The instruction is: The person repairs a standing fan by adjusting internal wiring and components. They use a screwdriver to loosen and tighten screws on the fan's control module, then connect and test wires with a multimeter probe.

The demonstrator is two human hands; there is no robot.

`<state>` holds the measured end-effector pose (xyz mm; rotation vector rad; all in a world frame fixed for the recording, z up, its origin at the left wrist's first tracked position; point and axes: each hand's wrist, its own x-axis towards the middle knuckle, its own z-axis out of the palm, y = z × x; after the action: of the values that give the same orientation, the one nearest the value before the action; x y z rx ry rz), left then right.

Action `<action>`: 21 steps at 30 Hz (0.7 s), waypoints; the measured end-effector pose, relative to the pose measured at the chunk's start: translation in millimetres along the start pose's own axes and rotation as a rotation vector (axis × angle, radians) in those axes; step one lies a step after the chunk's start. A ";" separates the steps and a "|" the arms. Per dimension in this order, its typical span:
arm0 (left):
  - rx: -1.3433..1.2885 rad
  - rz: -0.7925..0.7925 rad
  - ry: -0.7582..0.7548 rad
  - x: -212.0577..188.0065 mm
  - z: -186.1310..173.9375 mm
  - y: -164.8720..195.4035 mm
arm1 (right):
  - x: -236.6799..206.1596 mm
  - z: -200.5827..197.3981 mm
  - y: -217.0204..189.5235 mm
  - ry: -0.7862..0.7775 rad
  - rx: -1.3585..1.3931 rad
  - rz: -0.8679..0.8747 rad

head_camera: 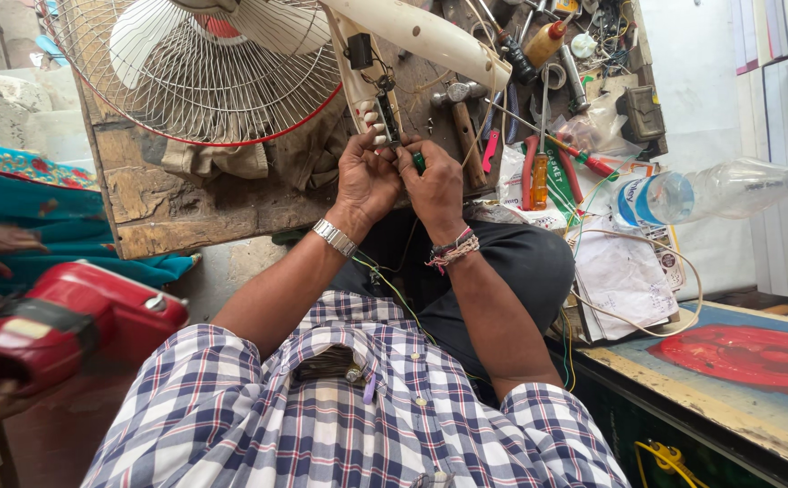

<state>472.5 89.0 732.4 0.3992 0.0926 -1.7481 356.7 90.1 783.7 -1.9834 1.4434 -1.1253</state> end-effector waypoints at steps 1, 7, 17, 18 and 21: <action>0.005 -0.003 0.003 0.1 0.4 0.1 | -0.1 0.2 -0.4 -0.010 -0.001 0.019; -0.002 -0.015 -0.027 -2.0 1.8 0.8 | 0.2 0.4 -0.6 -0.019 0.001 0.045; -0.118 -0.037 -0.079 -2.8 -2.8 0.7 | -2.1 -0.1 -1.1 -0.021 -0.011 0.024; -0.130 -0.029 -0.092 -2.8 -3.1 0.4 | -2.5 0.1 -0.7 -0.020 -0.019 0.009; -0.186 -0.037 -0.140 -2.6 -4.0 -0.3 | -2.8 0.7 1.4 -0.010 -0.025 -0.011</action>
<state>473.5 92.6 729.5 0.1400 0.1617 -1.7812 356.1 92.1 781.3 -2.0135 1.4498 -1.1051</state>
